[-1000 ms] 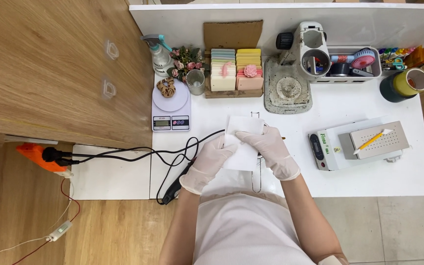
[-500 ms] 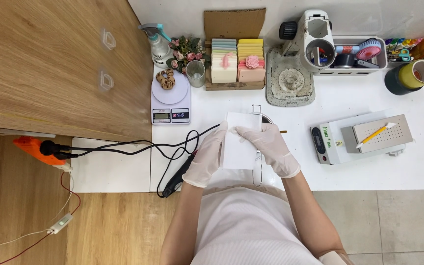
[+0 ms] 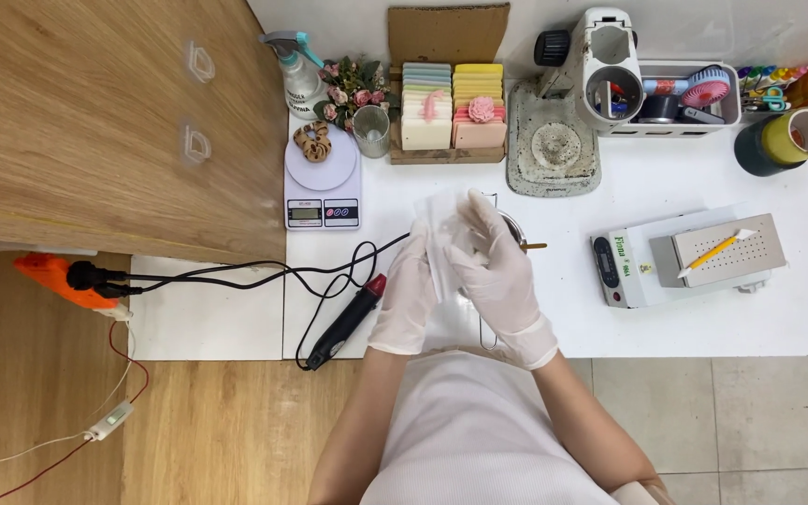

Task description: The recorder extracts wax designs from a melting pot and smooths them between paper/sheets, then uses a heat gun to finish decorative wax pieces.

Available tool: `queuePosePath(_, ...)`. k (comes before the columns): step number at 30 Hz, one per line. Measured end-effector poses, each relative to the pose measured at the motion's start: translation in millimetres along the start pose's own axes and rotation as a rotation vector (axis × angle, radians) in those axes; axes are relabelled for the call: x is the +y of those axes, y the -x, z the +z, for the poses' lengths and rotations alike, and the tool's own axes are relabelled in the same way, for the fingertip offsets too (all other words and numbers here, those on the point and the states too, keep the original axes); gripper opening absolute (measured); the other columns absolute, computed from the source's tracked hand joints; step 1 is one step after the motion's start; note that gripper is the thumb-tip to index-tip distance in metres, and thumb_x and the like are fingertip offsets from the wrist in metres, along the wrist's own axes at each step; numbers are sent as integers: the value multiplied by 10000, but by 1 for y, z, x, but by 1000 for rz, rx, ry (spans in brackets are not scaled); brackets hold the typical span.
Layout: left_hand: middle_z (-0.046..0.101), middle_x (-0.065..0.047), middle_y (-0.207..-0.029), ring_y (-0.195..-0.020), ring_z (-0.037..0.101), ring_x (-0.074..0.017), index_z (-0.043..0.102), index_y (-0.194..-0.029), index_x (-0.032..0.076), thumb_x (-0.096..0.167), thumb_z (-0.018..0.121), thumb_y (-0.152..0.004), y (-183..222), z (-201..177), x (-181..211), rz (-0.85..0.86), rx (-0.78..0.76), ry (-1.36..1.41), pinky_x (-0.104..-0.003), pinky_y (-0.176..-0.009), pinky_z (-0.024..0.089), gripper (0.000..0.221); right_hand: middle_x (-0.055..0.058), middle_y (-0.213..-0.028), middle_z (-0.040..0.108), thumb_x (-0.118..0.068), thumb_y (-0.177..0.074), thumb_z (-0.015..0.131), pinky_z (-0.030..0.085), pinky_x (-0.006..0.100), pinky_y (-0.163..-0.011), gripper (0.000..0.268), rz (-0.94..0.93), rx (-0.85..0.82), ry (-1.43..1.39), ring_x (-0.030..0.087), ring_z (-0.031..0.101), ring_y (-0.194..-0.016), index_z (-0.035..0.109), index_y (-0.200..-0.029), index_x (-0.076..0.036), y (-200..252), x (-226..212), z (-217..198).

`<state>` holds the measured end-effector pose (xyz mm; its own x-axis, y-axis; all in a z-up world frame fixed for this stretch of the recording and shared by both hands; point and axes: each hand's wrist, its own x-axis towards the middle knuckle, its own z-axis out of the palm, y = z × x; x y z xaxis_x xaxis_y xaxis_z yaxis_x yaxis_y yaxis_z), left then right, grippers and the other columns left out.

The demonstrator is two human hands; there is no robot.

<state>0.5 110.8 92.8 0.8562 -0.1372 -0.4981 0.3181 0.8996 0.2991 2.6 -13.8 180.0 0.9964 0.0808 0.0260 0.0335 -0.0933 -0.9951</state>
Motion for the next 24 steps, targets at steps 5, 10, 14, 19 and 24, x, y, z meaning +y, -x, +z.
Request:
queuePosePath(5, 589, -131, -1381, -1243, 588, -176, 539, -1404, -40, 213, 483, -1094, -24, -33, -42, 171, -71, -98, -305, -1093, 477, 403, 60, -1271, 630, -88, -996, 643, 502, 239, -939, 521, 195, 38, -312, 95, 605, -1095, 484, -1479, 26, -1, 19, 9)
queuePosePath(10, 589, -34, -1422, -1285, 555, -106, 534, -1410, 49, 294, 475, -1067, 4, 5, -15, 211, 150, -441, -238, -1078, 429, 426, 73, -1112, 694, -110, -1046, 583, 513, 247, -832, 362, 399, 130, -342, 108, 625, -956, 634, -1367, 48, -10, 28, -9)
queuePosePath(14, 656, -117, -1270, -1174, 619, -230, 595, -1344, 9, 362, 535, -1068, -14, -20, -9, 16, 27, 12, -355, -1036, 499, 452, 107, -1114, 721, -97, -1018, 572, 546, 280, -882, 310, 522, 176, -555, 154, 674, -974, 652, -1261, 77, -17, 24, -28)
queuePosePath(19, 685, -61, -1265, -1188, 639, -209, 607, -1337, 98, 450, 580, -999, 22, 26, 19, -74, 73, 58, -376, -1046, 507, 488, 128, -1144, 727, -80, -1009, 579, 543, 282, -952, 275, 534, 147, -650, 167, 689, -1029, 654, -1216, 85, -22, 16, -44)
queuePosePath(24, 686, -123, -1224, -1138, 649, -292, 619, -1277, 44, 526, 650, -919, 33, 32, 32, -122, -123, 264, -471, -985, 534, 601, 118, -1135, 721, -109, -1004, 608, 548, 297, -921, 276, 519, 162, -563, 167, 679, -1007, 666, -1215, 61, -21, 6, -57)
